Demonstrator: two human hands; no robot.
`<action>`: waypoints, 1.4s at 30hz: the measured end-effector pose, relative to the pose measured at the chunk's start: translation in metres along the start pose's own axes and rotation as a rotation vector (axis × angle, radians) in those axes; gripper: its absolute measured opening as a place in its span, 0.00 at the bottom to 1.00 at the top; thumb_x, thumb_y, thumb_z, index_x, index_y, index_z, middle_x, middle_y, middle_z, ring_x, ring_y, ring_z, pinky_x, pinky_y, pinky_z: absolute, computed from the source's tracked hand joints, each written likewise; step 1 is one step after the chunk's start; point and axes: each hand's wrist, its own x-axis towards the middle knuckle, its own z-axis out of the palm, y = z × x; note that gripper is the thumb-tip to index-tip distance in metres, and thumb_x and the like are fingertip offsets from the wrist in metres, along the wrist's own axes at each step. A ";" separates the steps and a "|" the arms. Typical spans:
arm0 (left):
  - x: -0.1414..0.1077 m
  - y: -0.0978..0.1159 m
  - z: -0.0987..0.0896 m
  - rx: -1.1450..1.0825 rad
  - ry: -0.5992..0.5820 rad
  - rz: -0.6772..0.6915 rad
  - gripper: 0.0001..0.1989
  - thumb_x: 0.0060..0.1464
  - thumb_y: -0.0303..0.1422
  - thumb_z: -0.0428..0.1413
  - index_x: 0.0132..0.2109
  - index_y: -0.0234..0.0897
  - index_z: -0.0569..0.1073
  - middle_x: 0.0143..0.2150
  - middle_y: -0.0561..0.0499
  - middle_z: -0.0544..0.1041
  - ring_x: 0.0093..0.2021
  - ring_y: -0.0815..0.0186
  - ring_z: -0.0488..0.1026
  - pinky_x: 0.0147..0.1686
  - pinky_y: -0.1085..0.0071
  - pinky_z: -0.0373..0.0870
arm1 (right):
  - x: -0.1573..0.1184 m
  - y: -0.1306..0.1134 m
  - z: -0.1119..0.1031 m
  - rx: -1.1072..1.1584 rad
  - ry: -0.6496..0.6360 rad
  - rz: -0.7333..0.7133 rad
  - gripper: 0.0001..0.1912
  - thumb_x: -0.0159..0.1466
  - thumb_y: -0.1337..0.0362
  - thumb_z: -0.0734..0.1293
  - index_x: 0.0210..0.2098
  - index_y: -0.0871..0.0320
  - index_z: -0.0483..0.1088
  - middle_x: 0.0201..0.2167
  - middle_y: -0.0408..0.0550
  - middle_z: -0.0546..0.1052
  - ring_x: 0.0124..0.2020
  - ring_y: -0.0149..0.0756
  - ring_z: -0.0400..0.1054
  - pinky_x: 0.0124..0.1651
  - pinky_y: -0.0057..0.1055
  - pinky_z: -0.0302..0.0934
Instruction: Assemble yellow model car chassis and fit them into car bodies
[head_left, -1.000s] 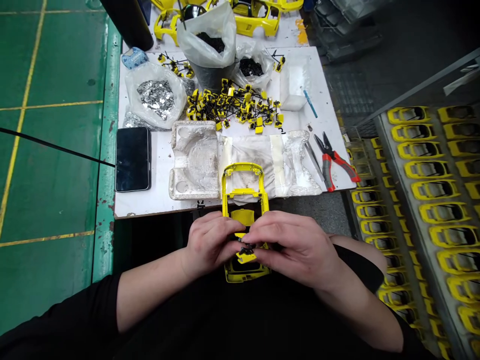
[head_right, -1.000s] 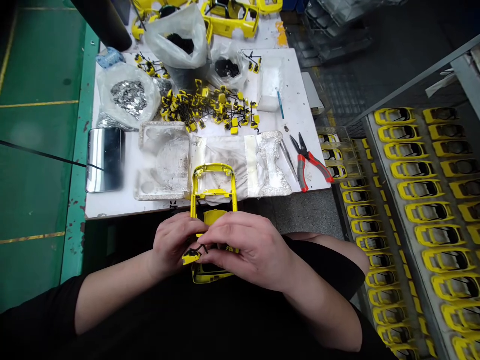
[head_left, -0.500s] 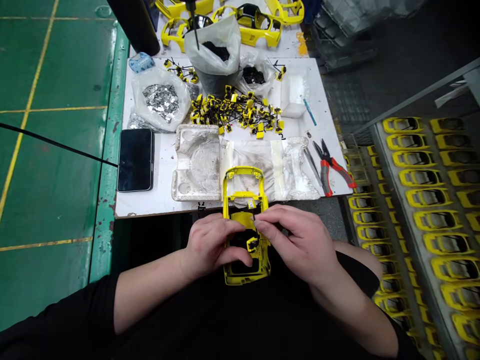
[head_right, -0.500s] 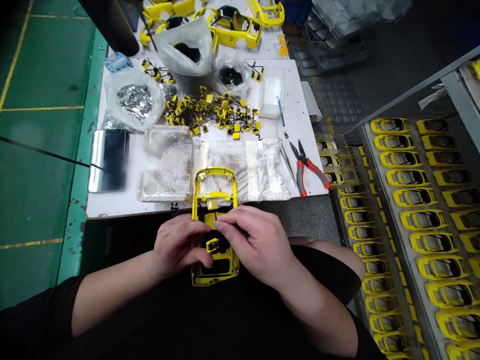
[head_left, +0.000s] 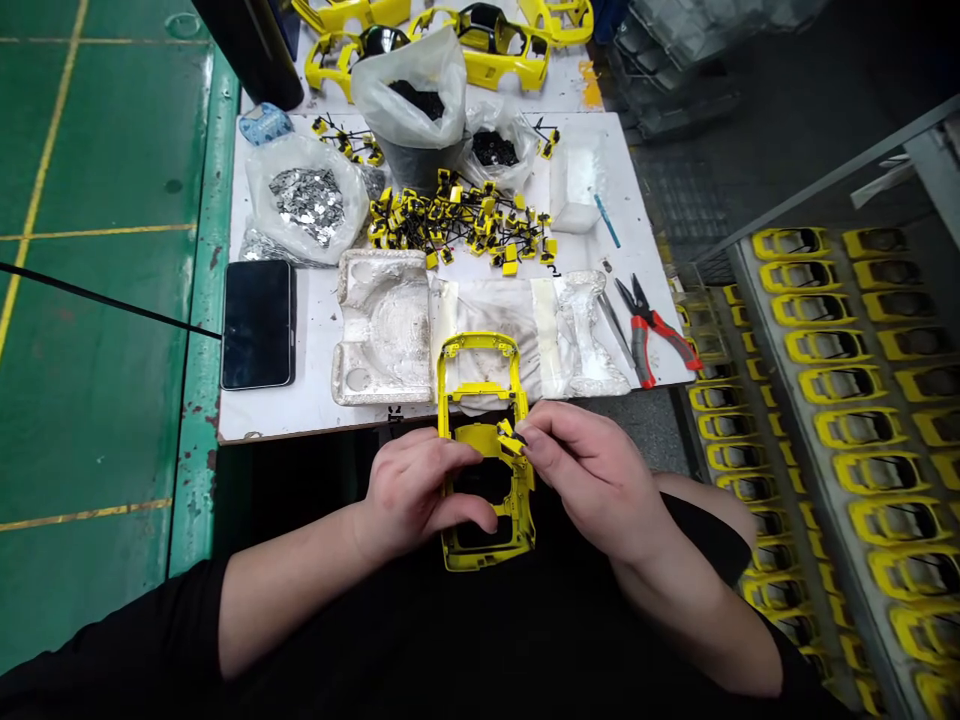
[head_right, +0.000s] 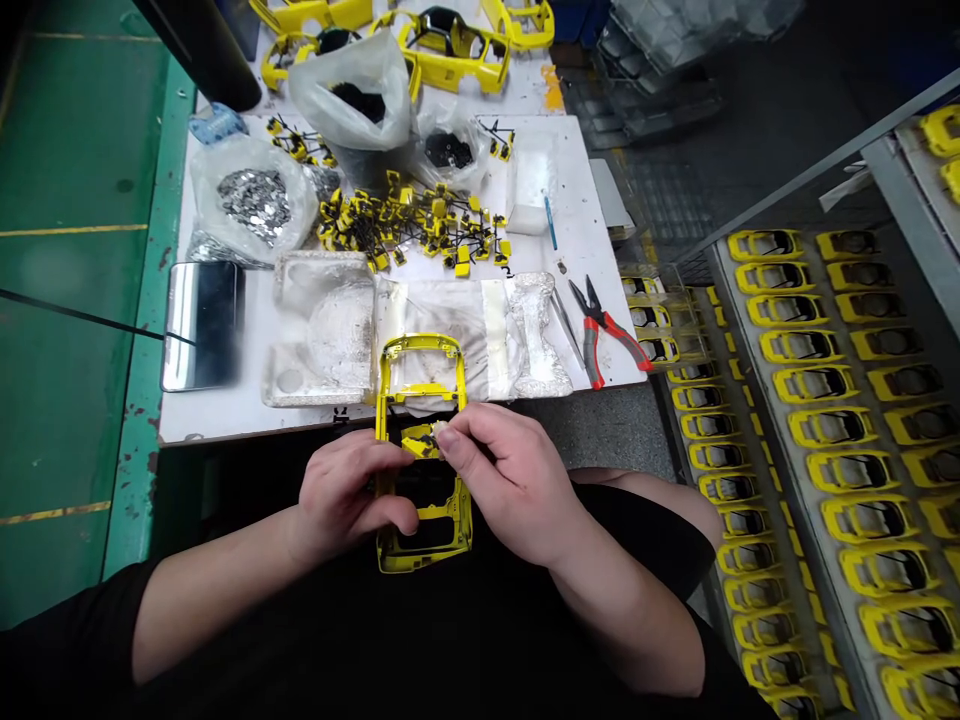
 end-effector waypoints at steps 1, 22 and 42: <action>0.000 0.000 0.000 0.001 -0.002 -0.001 0.28 0.62 0.59 0.66 0.51 0.38 0.78 0.32 0.51 0.84 0.30 0.65 0.81 0.33 0.70 0.76 | 0.000 0.000 0.000 0.005 0.001 -0.001 0.18 0.81 0.54 0.67 0.37 0.55 0.74 0.30 0.38 0.73 0.32 0.27 0.66 0.37 0.27 0.59; -0.016 0.030 0.022 0.163 0.285 -0.285 0.18 0.61 0.17 0.65 0.52 0.38 0.73 0.49 0.48 0.72 0.45 0.65 0.74 0.41 0.70 0.76 | 0.002 0.039 -0.001 0.460 -0.032 0.114 0.15 0.77 0.51 0.72 0.40 0.55 0.78 0.31 0.41 0.72 0.26 0.27 0.59 0.30 0.29 0.53; -0.005 0.041 0.015 -1.068 0.088 -1.185 0.24 0.65 0.43 0.68 0.61 0.37 0.75 0.37 0.51 0.80 0.34 0.69 0.73 0.36 0.74 0.73 | 0.001 0.026 -0.011 0.537 -0.082 0.106 0.13 0.77 0.53 0.73 0.40 0.55 0.79 0.28 0.40 0.72 0.24 0.27 0.60 0.28 0.29 0.54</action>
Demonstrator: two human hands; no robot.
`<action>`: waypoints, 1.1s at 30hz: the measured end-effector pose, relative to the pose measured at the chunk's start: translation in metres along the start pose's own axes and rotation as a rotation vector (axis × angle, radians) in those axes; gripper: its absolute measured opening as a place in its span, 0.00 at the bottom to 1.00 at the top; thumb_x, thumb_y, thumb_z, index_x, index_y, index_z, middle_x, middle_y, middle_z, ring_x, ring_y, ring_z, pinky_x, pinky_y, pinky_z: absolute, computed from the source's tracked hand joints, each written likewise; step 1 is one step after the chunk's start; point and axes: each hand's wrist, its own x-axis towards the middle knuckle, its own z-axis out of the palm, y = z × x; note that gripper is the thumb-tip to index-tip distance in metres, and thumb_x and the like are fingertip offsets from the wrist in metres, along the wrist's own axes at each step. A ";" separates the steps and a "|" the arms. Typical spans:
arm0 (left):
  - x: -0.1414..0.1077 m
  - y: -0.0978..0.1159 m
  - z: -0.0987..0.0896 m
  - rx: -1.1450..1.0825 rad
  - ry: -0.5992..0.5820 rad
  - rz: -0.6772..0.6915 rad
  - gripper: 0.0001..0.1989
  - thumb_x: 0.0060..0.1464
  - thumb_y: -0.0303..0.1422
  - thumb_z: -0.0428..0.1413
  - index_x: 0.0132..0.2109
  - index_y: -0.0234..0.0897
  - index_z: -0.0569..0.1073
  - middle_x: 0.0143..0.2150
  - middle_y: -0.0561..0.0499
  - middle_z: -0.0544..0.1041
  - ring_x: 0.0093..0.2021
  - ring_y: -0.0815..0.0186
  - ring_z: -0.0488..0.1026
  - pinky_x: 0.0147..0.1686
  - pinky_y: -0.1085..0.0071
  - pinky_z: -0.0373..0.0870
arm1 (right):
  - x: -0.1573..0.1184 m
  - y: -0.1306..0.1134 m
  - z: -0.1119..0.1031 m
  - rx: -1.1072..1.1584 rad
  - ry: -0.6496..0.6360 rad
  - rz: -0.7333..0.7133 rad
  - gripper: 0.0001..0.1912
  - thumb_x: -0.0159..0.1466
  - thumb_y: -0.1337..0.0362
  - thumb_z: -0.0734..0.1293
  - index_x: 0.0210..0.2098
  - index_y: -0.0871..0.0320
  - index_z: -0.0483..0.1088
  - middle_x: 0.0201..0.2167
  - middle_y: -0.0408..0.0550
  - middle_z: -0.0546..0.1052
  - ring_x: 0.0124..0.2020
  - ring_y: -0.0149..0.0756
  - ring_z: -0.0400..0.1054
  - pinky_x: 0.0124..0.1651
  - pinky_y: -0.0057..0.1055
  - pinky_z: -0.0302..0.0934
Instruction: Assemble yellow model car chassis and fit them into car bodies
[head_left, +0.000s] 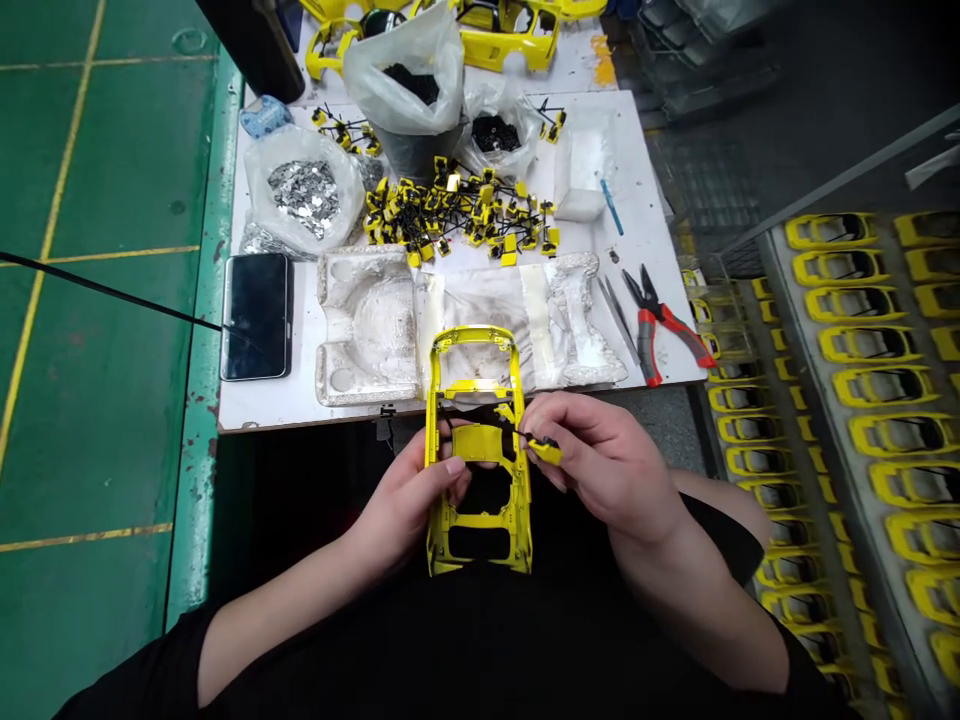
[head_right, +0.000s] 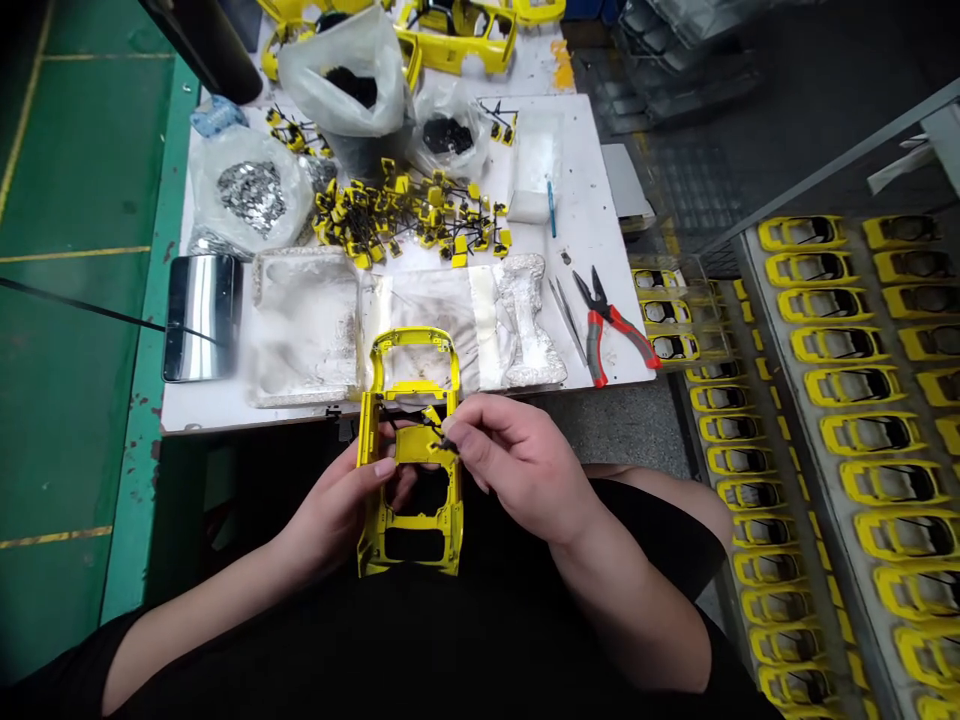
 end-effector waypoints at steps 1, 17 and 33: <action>-0.001 0.003 0.004 -0.027 -0.007 -0.012 0.23 0.65 0.42 0.69 0.60 0.37 0.75 0.41 0.49 0.82 0.37 0.68 0.76 0.39 0.72 0.76 | -0.002 -0.009 0.001 -0.070 0.008 -0.027 0.14 0.78 0.53 0.73 0.39 0.55 0.79 0.31 0.42 0.74 0.27 0.28 0.63 0.30 0.29 0.57; 0.014 0.009 0.073 -0.358 -0.326 -0.344 0.34 0.67 0.62 0.62 0.69 0.47 0.75 0.65 0.41 0.84 0.57 0.51 0.86 0.58 0.54 0.83 | -0.073 -0.079 -0.023 -0.813 0.189 -0.337 0.08 0.80 0.65 0.68 0.44 0.53 0.79 0.41 0.44 0.83 0.41 0.31 0.78 0.44 0.27 0.72; 0.022 -0.020 0.094 -0.186 -0.534 -0.307 0.39 0.62 0.60 0.67 0.71 0.41 0.78 0.61 0.35 0.79 0.62 0.46 0.79 0.58 0.51 0.83 | -0.105 -0.093 -0.051 -1.326 0.313 -0.583 0.06 0.77 0.71 0.71 0.50 0.54 0.76 0.46 0.46 0.86 0.46 0.38 0.82 0.54 0.37 0.75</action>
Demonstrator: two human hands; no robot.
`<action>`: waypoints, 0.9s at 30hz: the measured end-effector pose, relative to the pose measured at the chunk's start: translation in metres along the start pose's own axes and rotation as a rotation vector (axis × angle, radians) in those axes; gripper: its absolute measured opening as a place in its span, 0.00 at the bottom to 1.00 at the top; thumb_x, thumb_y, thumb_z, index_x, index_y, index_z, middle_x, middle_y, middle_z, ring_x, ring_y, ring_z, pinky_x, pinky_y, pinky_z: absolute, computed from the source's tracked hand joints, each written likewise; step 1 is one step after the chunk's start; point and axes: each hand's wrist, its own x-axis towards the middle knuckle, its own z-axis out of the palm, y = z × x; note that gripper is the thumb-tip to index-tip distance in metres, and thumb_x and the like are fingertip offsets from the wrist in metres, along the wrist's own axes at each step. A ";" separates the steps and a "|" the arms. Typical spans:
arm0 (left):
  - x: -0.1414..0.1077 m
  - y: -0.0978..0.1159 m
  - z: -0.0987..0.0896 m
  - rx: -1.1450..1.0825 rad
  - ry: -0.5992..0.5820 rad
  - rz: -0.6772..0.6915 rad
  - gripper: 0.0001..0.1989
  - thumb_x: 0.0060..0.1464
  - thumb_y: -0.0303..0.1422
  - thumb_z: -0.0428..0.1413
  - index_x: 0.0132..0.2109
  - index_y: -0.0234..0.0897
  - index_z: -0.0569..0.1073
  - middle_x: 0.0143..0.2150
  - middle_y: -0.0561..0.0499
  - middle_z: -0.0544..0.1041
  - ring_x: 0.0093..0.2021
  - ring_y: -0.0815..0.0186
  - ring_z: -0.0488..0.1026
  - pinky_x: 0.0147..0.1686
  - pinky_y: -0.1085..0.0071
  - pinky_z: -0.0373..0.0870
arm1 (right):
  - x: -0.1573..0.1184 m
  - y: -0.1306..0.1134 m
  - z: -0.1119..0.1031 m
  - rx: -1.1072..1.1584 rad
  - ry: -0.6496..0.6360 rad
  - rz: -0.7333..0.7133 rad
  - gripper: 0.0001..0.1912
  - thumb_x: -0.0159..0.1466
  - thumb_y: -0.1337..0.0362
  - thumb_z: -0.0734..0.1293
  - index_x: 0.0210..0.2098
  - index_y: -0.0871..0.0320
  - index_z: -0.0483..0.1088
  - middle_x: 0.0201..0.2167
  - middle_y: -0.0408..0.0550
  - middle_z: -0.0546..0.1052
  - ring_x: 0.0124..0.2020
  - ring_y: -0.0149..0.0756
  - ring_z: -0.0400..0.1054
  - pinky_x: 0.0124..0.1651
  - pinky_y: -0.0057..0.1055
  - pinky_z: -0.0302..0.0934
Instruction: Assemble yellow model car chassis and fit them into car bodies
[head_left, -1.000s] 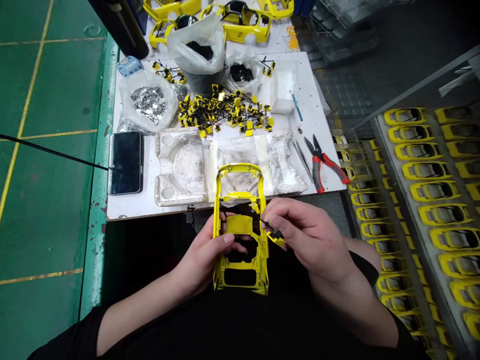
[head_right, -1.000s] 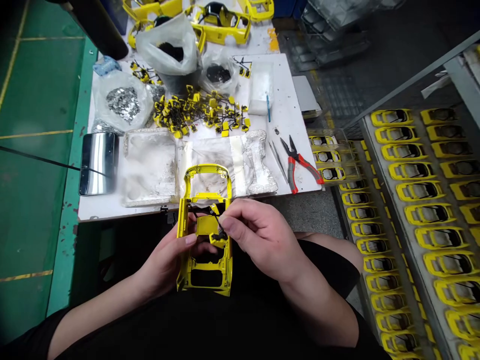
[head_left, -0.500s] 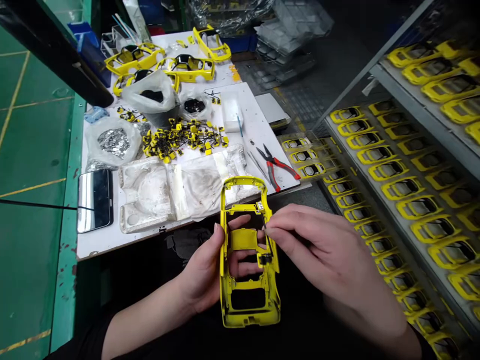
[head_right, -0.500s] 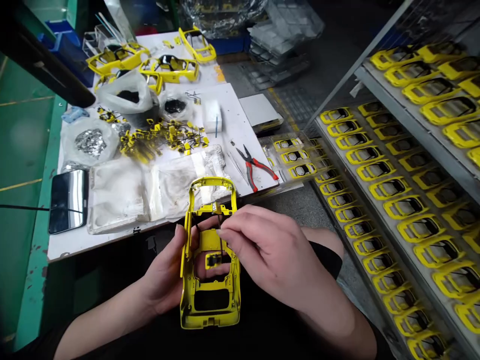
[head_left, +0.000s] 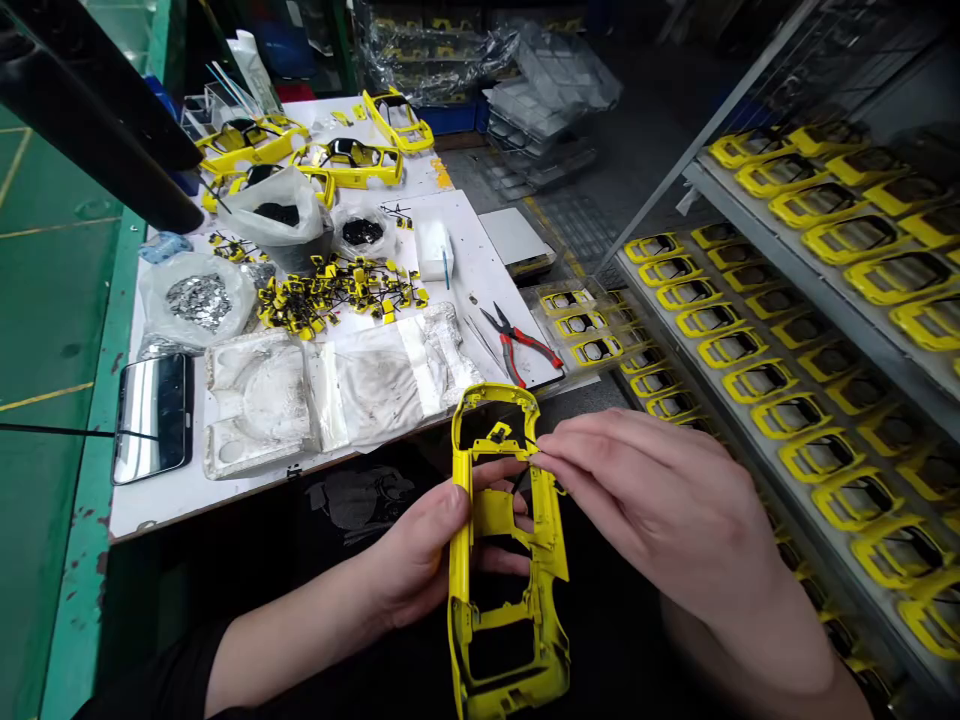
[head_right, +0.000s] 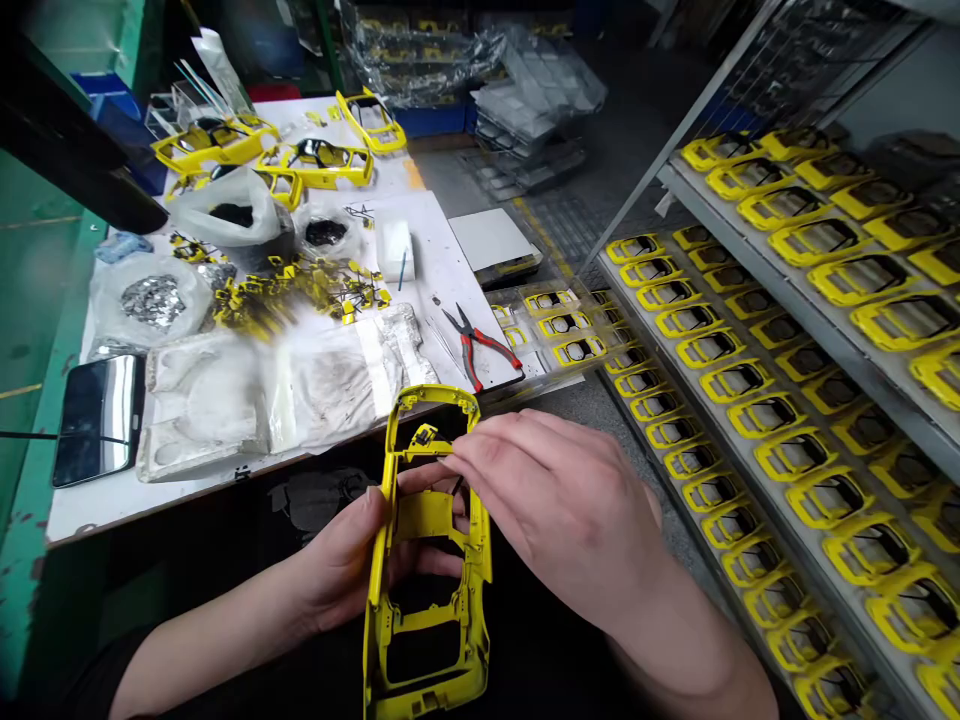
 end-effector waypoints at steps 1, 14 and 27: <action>0.000 -0.001 0.001 -0.003 0.003 -0.004 0.40 0.63 0.63 0.65 0.70 0.41 0.79 0.62 0.35 0.79 0.62 0.46 0.79 0.57 0.51 0.84 | 0.000 0.001 0.001 0.008 0.004 -0.010 0.06 0.77 0.71 0.70 0.51 0.54 0.76 0.47 0.46 0.87 0.46 0.37 0.82 0.55 0.36 0.76; 0.002 0.001 0.004 -0.003 0.052 0.041 0.32 0.63 0.57 0.67 0.60 0.35 0.86 0.59 0.34 0.87 0.60 0.45 0.84 0.66 0.52 0.76 | 0.012 0.017 0.021 0.088 -0.094 -0.086 0.06 0.78 0.71 0.69 0.51 0.58 0.79 0.46 0.45 0.87 0.47 0.36 0.83 0.55 0.34 0.76; 0.005 0.021 0.020 0.003 0.141 0.095 0.20 0.67 0.46 0.67 0.54 0.34 0.86 0.50 0.39 0.88 0.51 0.54 0.86 0.53 0.64 0.84 | 0.011 0.010 0.021 -0.002 -0.067 -0.214 0.08 0.79 0.70 0.69 0.46 0.60 0.82 0.46 0.49 0.85 0.44 0.39 0.78 0.46 0.38 0.70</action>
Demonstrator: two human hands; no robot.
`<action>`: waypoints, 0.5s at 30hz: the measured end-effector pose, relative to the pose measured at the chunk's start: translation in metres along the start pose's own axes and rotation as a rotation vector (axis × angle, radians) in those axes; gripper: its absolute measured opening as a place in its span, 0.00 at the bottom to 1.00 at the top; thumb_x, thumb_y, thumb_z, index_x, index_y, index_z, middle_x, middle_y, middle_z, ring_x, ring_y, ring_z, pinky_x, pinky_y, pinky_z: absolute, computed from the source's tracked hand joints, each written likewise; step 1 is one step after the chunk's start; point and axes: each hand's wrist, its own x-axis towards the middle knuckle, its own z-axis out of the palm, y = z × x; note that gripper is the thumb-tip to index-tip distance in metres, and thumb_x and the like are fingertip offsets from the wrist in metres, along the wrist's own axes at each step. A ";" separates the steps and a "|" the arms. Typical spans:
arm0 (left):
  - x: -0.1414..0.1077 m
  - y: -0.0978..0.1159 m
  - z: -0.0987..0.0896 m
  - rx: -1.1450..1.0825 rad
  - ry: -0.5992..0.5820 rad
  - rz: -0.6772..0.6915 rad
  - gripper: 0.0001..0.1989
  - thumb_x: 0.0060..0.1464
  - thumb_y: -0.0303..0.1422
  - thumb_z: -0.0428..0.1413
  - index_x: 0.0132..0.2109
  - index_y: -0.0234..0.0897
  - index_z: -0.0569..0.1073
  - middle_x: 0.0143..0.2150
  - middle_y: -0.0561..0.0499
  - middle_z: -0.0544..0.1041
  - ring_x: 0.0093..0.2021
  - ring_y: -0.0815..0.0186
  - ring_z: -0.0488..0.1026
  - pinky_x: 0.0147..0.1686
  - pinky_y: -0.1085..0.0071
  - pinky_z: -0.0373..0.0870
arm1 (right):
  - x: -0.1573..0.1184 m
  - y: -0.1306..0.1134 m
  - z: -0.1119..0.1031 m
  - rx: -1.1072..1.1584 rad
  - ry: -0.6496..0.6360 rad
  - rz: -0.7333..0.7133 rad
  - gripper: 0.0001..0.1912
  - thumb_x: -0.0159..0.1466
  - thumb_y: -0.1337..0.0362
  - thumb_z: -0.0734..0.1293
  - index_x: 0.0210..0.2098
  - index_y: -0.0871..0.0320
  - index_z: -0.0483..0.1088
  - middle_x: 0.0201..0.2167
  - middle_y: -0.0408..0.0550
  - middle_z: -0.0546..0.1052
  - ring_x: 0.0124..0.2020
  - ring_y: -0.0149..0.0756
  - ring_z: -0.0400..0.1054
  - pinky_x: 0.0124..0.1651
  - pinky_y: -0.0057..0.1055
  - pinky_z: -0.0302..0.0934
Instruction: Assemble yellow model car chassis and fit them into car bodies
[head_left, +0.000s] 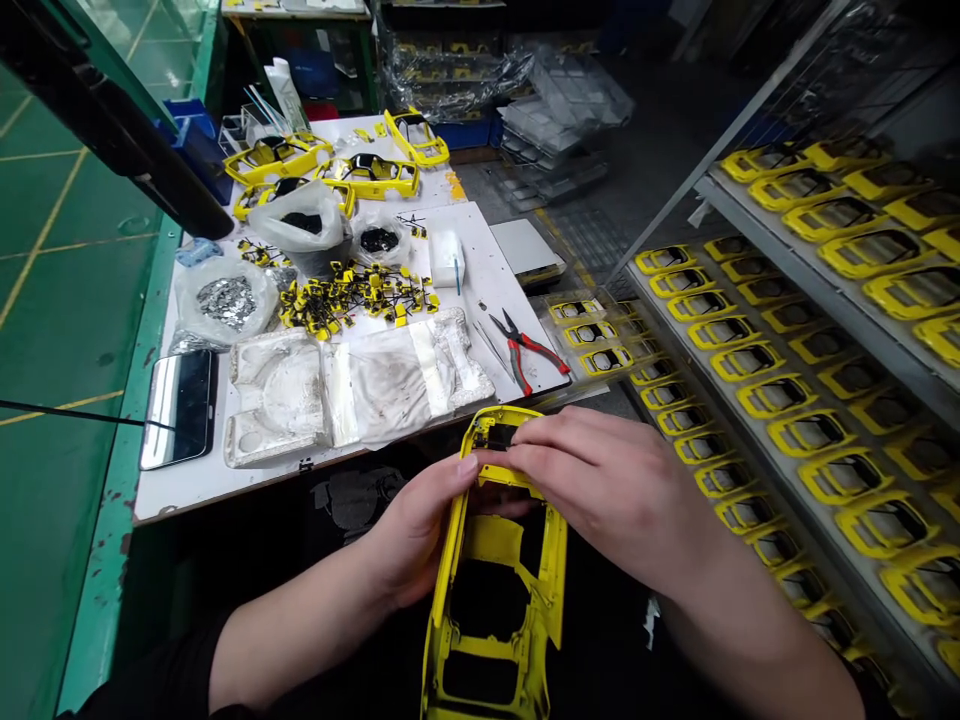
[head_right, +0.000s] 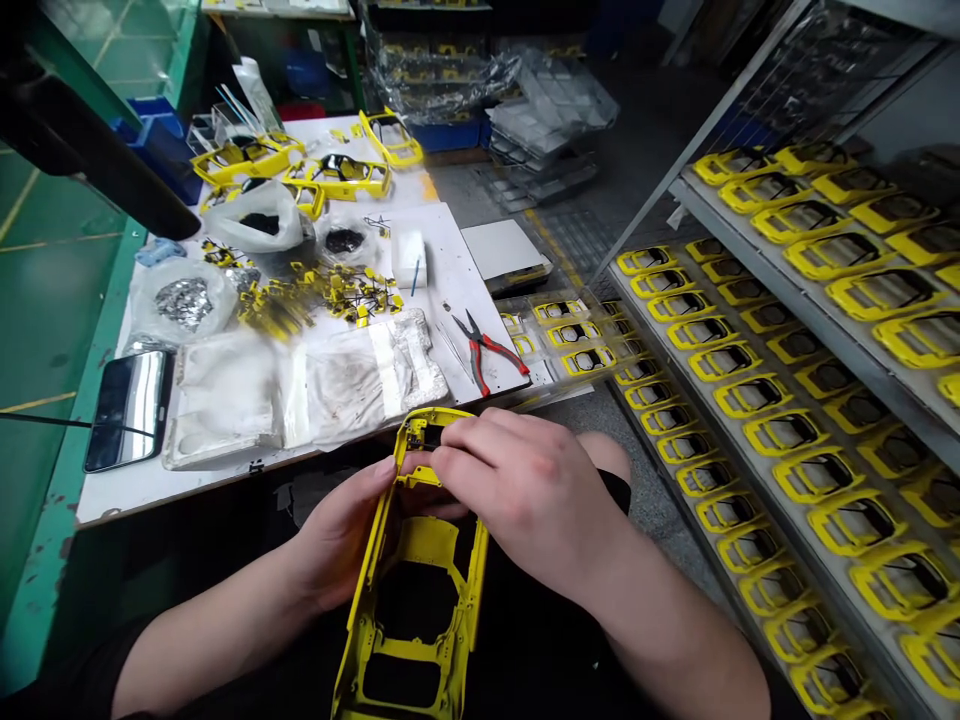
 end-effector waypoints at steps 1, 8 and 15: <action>0.000 0.004 0.003 0.027 0.023 0.008 0.19 0.67 0.44 0.67 0.52 0.32 0.86 0.48 0.39 0.88 0.49 0.55 0.86 0.53 0.66 0.83 | 0.002 -0.002 0.000 -0.016 0.004 -0.007 0.09 0.79 0.71 0.68 0.45 0.60 0.82 0.45 0.50 0.85 0.43 0.39 0.78 0.44 0.38 0.69; 0.005 0.013 0.020 0.019 0.198 0.041 0.11 0.66 0.39 0.69 0.50 0.37 0.86 0.37 0.49 0.83 0.36 0.64 0.84 0.41 0.71 0.83 | 0.011 -0.005 0.002 -0.013 -0.063 -0.049 0.13 0.80 0.69 0.65 0.47 0.62 0.83 0.48 0.51 0.85 0.42 0.41 0.75 0.43 0.41 0.70; -0.001 0.018 0.021 0.047 0.250 0.067 0.09 0.65 0.34 0.69 0.47 0.33 0.86 0.48 0.43 0.88 0.40 0.62 0.87 0.45 0.67 0.88 | 0.002 0.000 -0.001 0.117 -0.019 0.031 0.10 0.78 0.70 0.70 0.54 0.54 0.82 0.54 0.46 0.86 0.55 0.45 0.74 0.60 0.47 0.71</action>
